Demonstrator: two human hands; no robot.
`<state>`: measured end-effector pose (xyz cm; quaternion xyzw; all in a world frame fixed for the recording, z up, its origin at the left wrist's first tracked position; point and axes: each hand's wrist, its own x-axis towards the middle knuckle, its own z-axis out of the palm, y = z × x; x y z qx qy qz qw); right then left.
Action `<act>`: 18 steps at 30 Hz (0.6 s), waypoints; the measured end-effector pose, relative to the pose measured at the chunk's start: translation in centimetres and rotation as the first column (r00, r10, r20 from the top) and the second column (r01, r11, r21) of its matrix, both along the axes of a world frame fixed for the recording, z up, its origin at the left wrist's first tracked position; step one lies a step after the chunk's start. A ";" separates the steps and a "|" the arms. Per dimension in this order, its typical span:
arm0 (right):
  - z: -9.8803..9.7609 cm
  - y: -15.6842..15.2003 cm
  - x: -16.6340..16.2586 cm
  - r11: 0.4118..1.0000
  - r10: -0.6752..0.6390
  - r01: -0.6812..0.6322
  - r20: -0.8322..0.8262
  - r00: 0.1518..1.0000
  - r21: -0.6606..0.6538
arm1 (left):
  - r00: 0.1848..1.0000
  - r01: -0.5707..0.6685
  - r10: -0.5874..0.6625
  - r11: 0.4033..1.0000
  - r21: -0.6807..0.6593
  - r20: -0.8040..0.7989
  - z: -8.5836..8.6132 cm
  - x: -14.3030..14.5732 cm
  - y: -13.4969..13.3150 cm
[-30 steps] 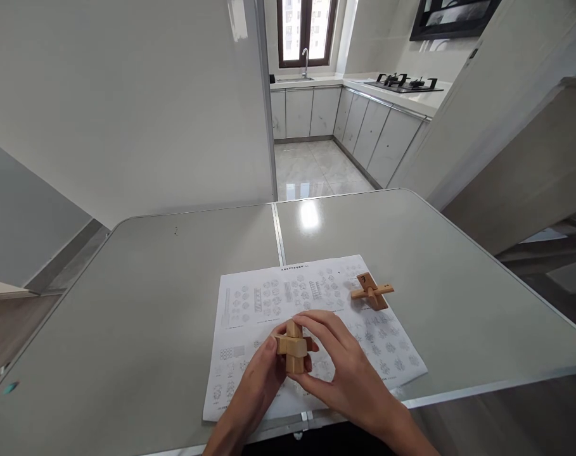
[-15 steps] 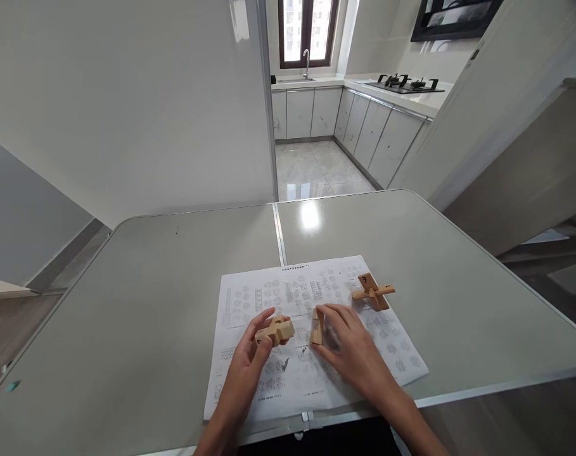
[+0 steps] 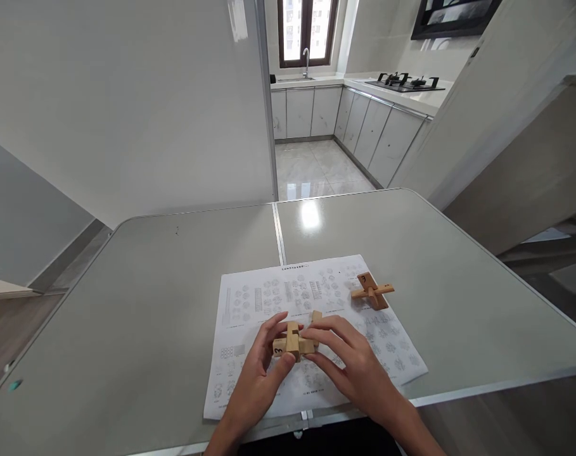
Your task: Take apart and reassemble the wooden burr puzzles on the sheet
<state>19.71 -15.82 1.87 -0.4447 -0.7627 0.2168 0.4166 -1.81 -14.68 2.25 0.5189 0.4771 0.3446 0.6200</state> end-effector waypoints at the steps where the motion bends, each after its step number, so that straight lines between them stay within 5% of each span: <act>1: -0.1 -0.1 -0.1 1.000 0.002 -0.002 -0.012 1.000 -0.025 | 1.000 0.001 -0.001 1.000 0.004 0.006 0.0 0.0 0.0; 11: 0.9 -1.6 -0.1 0.893 0.109 -0.122 -0.054 0.993 -0.434 | 0.999 -0.045 0.044 0.992 0.121 0.016 -0.6 0.2 -0.9; 18: -0.3 -2.2 2.2 0.855 -0.047 -0.001 -0.080 0.996 -0.519 | 0.957 0.048 0.039 0.956 0.291 -0.287 -0.8 0.3 0.2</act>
